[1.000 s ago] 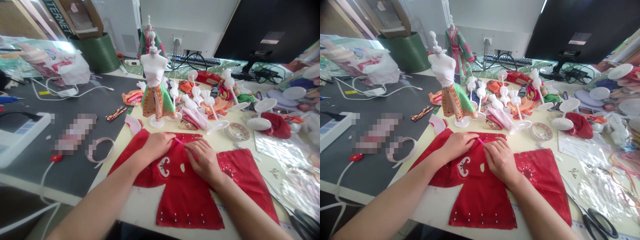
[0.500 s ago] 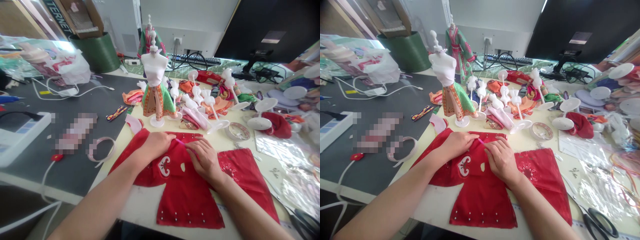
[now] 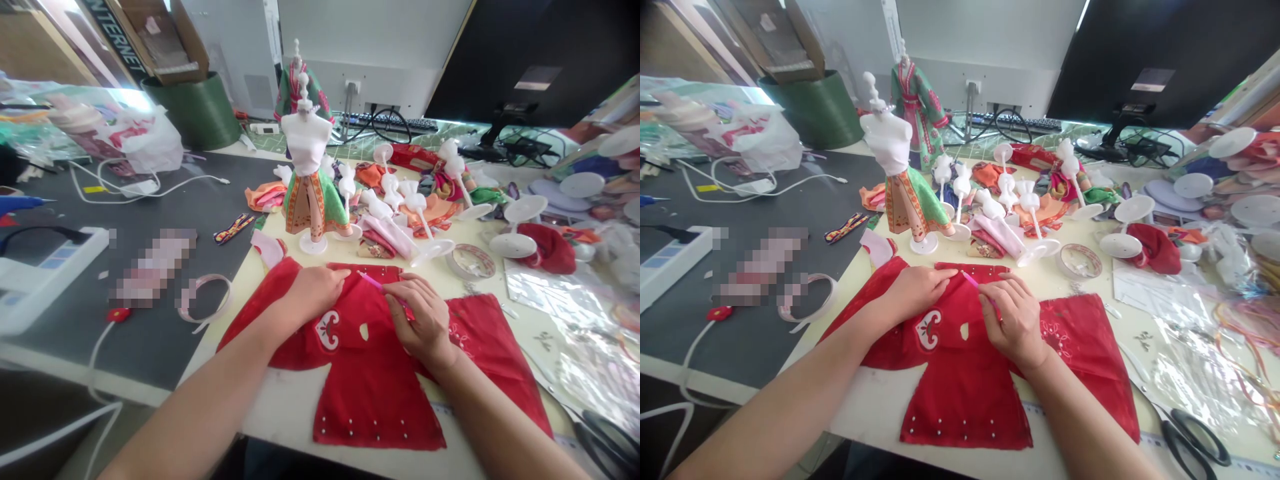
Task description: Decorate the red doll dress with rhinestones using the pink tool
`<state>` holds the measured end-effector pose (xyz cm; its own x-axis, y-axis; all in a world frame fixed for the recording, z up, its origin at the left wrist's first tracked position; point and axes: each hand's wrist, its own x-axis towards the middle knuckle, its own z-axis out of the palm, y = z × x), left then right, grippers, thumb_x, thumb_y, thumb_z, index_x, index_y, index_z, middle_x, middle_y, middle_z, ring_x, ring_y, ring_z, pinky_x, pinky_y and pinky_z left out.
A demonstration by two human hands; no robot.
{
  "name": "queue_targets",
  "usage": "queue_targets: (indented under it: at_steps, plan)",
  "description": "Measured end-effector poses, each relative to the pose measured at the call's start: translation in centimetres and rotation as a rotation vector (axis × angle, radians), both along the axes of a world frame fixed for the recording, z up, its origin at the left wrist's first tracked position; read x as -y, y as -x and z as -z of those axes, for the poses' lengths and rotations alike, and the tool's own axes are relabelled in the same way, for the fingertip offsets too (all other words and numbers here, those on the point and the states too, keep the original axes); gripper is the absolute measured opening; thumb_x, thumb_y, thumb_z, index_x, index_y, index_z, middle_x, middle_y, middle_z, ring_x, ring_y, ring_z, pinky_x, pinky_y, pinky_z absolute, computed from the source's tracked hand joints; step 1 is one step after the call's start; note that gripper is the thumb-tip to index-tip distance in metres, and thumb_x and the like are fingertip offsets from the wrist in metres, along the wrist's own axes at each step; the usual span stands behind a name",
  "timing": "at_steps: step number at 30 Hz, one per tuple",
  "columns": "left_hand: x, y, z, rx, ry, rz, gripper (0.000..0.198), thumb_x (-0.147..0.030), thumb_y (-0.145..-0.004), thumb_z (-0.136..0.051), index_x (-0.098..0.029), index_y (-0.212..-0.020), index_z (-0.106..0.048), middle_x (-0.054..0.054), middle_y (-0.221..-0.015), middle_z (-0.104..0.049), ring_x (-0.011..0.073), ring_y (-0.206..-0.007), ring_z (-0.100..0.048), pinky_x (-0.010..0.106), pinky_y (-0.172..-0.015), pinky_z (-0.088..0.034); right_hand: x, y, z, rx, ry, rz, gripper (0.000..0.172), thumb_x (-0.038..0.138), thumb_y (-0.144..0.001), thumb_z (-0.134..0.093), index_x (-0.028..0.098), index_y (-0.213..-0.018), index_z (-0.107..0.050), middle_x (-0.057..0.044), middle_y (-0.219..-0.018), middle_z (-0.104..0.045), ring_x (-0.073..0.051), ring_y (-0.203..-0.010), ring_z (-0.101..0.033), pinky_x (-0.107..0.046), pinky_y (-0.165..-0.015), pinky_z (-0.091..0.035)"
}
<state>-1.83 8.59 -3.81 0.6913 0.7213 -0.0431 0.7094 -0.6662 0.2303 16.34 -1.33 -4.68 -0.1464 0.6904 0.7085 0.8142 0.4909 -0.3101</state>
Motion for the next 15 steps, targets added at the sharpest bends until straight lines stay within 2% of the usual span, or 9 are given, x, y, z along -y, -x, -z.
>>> queue_targets:
  at_steps: [8, 15]
  plan:
    - [-0.16, 0.22, -0.36, 0.179, 0.104, -0.098, 0.036, -0.029, -0.091, -0.038, -0.027, -0.115, -0.065, 0.002, -0.108, -0.07, 0.0203, -0.097, -0.065, 0.029, -0.083, -0.049, -0.25, -0.03, 0.24, 0.008, 0.004, -0.005, 0.023, 0.007, -0.08, -0.055, 0.019, -0.099, -0.056, -0.003, -0.079, -0.064, -0.017, -0.073, -0.059, -0.041, -0.084, -0.05]
    - [-0.27, 0.14, 0.04, 0.156, 0.086, -0.068, 0.034, -0.03, -0.09, -0.04, -0.028, -0.113, -0.065, 0.002, -0.103, -0.072, 0.0204, -0.092, -0.066, 0.029, -0.08, -0.05, -0.33, -0.13, 0.45, 0.002, 0.015, 0.001, 0.021, 0.008, -0.081, -0.054, 0.02, -0.099, -0.057, -0.004, -0.078, -0.064, -0.017, -0.072, -0.059, -0.041, -0.084, -0.05]
